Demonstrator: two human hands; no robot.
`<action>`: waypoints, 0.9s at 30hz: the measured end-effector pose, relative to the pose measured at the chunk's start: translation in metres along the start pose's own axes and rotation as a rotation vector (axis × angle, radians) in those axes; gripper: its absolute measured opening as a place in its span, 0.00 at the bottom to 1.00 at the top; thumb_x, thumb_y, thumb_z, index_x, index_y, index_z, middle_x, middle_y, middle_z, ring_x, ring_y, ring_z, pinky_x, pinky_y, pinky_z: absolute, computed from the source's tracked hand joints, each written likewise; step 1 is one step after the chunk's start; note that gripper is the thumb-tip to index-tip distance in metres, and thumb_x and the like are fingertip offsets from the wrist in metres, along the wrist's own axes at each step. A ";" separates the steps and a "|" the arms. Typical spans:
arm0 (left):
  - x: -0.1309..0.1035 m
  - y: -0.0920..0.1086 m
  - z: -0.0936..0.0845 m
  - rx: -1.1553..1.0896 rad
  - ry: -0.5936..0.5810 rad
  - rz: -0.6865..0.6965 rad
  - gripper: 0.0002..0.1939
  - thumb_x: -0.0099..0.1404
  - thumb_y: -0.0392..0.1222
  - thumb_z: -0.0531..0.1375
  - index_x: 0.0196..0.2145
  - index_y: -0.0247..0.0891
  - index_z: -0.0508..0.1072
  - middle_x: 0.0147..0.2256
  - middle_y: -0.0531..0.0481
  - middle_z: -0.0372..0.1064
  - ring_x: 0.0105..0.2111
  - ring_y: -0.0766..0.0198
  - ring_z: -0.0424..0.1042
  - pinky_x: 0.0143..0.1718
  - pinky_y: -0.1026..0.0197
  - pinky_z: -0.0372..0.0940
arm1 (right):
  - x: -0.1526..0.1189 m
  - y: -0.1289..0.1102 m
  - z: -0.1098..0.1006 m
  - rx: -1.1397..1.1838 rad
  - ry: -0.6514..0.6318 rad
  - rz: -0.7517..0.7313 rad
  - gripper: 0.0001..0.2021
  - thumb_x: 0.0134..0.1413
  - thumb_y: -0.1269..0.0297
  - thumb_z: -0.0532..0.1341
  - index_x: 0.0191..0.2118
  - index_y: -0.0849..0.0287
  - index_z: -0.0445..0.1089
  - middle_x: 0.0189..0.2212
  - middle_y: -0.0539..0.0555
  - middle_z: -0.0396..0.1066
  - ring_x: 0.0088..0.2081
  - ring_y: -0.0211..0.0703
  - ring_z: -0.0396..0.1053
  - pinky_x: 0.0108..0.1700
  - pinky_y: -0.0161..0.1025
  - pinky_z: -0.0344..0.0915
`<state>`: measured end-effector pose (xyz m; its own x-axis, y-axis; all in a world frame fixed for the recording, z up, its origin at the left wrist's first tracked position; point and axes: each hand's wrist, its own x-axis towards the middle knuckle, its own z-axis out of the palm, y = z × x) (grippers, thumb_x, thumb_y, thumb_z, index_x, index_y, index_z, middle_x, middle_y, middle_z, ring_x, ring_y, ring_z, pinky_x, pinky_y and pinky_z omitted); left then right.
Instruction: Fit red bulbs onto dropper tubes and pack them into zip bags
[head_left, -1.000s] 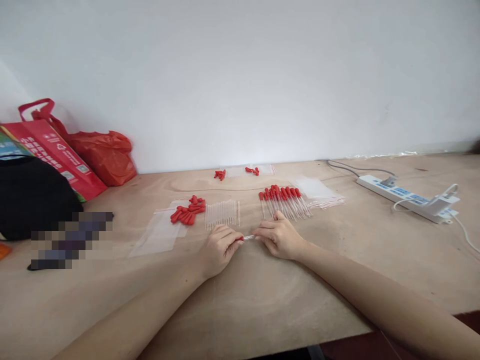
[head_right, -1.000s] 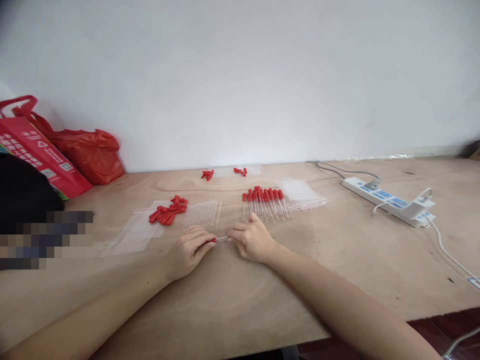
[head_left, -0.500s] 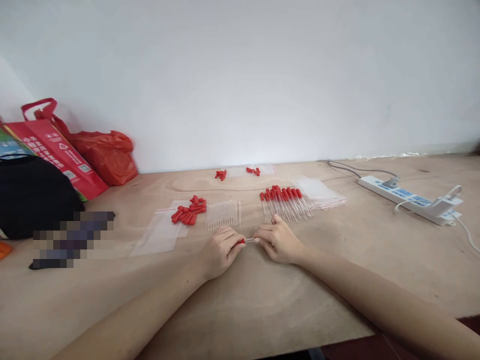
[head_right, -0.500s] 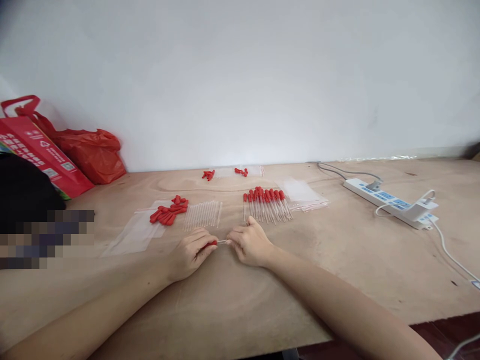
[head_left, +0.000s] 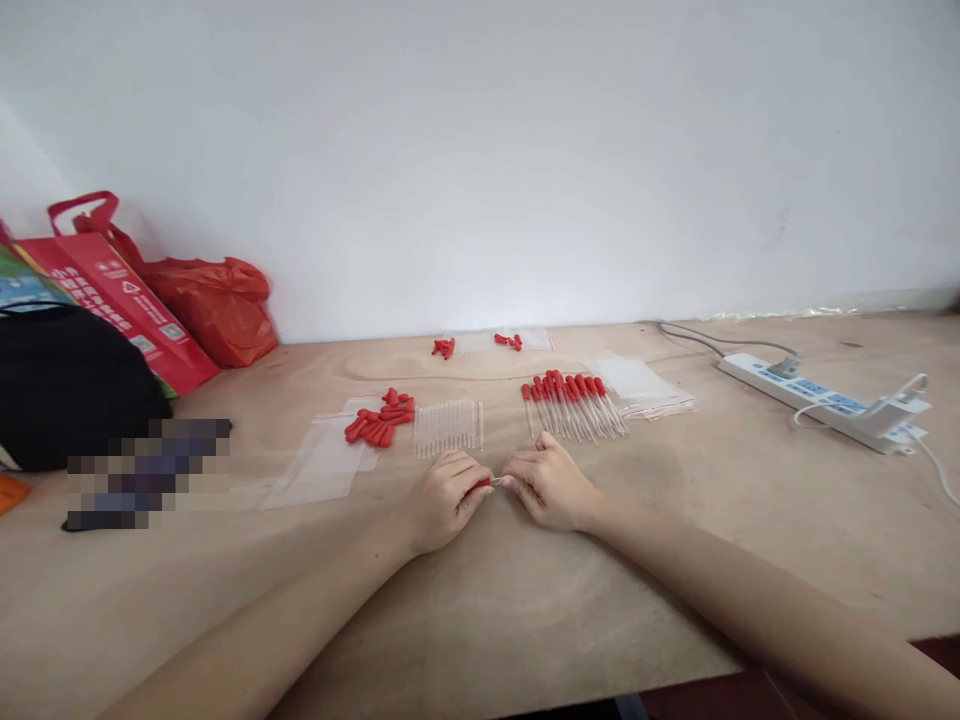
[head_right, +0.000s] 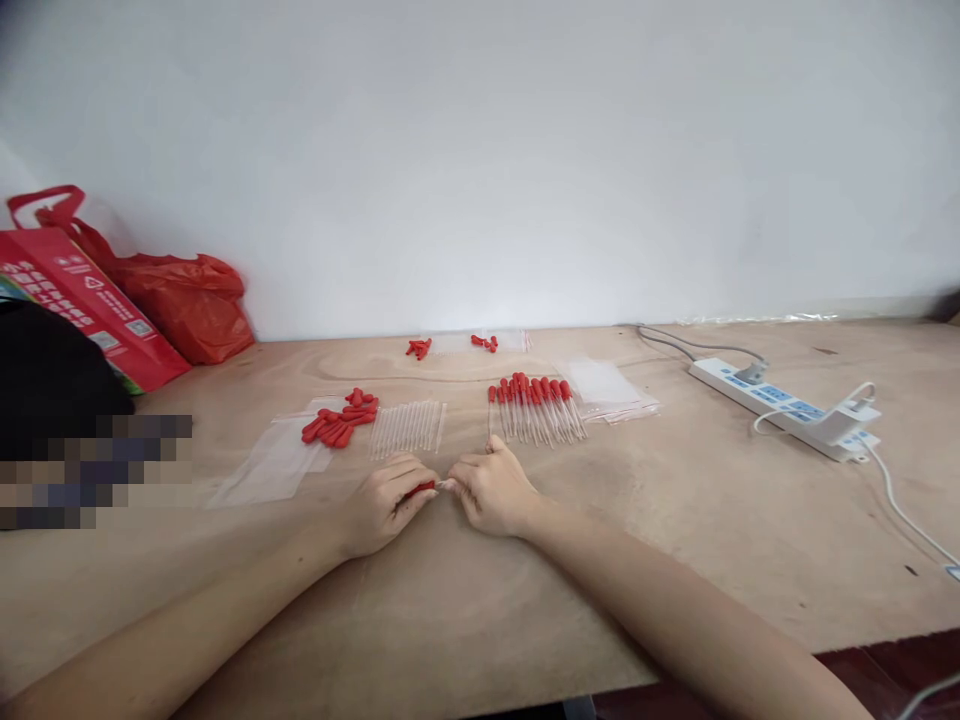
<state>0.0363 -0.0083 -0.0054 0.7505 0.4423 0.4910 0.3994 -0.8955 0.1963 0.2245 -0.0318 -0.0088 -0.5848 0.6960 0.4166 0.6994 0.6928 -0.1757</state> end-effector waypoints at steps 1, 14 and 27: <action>0.000 -0.001 -0.001 0.011 -0.002 0.002 0.11 0.64 0.38 0.47 0.31 0.35 0.67 0.27 0.49 0.67 0.28 0.64 0.64 0.36 0.59 0.58 | 0.000 0.000 0.000 -0.011 -0.003 0.005 0.12 0.57 0.68 0.47 0.28 0.61 0.65 0.24 0.50 0.69 0.26 0.34 0.59 0.33 0.37 0.41; -0.003 -0.014 -0.012 0.013 0.083 -0.089 0.06 0.62 0.41 0.53 0.32 0.38 0.68 0.29 0.53 0.72 0.28 0.67 0.69 0.42 0.57 0.53 | -0.006 0.018 -0.014 -0.127 0.057 0.028 0.10 0.57 0.66 0.50 0.36 0.59 0.68 0.28 0.52 0.69 0.32 0.38 0.60 0.36 0.39 0.44; -0.007 -0.011 -0.006 0.039 0.192 0.027 0.04 0.61 0.36 0.55 0.33 0.38 0.70 0.27 0.54 0.72 0.27 0.69 0.70 0.44 0.57 0.54 | -0.008 0.013 -0.006 0.006 0.068 0.032 0.12 0.56 0.68 0.49 0.26 0.61 0.66 0.22 0.50 0.67 0.28 0.36 0.56 0.36 0.40 0.43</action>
<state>0.0234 -0.0015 -0.0064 0.6487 0.3970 0.6493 0.4031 -0.9029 0.1493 0.2405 -0.0296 -0.0087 -0.5332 0.7035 0.4699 0.7146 0.6718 -0.1950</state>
